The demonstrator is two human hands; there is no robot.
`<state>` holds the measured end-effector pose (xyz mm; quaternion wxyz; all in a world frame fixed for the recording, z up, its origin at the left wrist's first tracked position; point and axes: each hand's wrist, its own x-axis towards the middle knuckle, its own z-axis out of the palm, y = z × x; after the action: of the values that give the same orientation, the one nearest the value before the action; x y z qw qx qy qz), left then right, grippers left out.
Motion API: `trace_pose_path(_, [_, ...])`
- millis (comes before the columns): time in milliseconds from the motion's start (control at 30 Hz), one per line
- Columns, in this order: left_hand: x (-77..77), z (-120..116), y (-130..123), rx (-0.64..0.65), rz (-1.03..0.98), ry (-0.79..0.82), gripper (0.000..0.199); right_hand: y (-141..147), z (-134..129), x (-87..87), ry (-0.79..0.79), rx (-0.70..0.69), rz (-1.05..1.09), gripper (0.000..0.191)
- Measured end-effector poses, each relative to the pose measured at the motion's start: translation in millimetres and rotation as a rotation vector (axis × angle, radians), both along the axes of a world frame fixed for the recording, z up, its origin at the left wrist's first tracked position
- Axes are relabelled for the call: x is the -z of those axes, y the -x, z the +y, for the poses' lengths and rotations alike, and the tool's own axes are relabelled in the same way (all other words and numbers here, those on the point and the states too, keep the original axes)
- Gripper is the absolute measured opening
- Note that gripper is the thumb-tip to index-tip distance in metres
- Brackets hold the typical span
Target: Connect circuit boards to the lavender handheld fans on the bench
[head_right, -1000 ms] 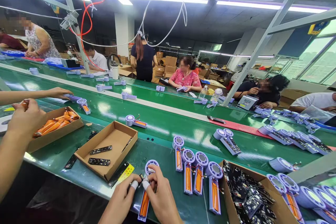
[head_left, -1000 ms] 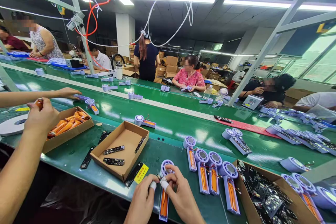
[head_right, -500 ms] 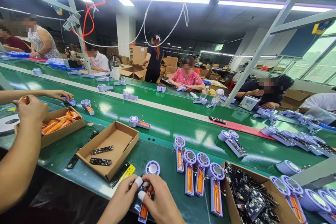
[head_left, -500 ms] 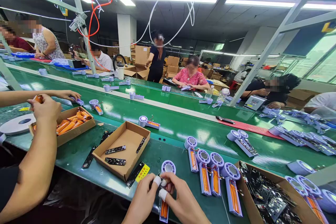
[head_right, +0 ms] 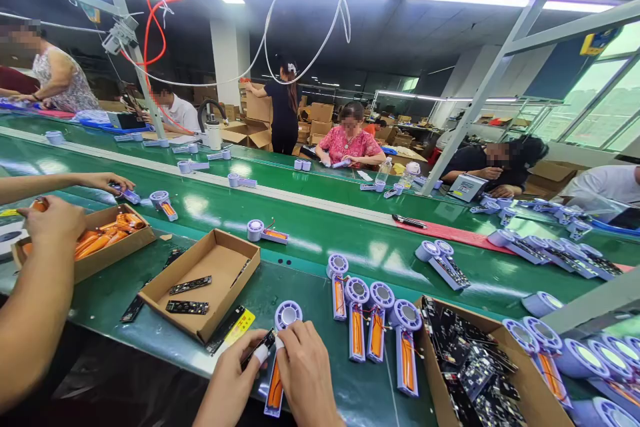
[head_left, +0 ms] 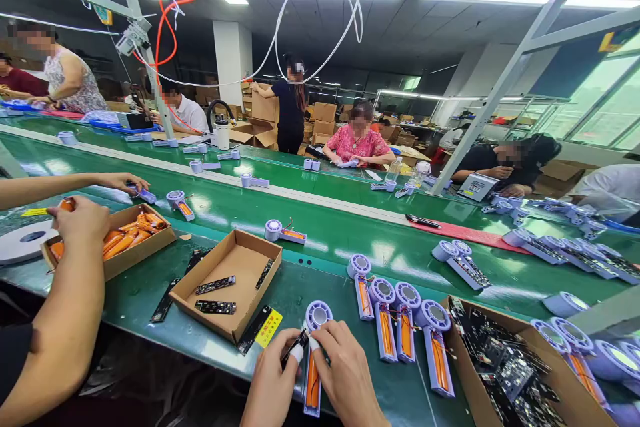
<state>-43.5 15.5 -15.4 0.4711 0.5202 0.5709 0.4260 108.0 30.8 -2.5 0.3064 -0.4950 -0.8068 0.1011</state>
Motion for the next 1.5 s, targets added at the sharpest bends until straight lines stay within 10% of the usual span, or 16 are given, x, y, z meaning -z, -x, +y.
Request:
trace_pose_path(500, [-12.1, -6.8, 0.3, 0.067, 0.18, -0.207, 0.023, 3.0, -1.0, 11.6, -0.016, -0.014, -0.033, 0.021])
trace_pose_path(1000, [-19.0, 12.2, 23.1, 0.253, -0.013, -0.086, 0.02, -8.1, 6.2, -9.1, 0.263, -0.132, 0.218, 0.023])
trace_pose_path(1233, [-13.7, 6.9, 23.3, 0.209, 0.218, -0.04, 0.035, -34.3, 3.9, 3.8, 0.44, -0.076, 0.604, 0.031])
trace_pose_path(1500, [-4.2, -0.8, 21.7, 0.247, 0.317, -0.147, 0.048, -32.1, -14.7, -1.2, 0.565, -0.14, 0.58, 0.021])
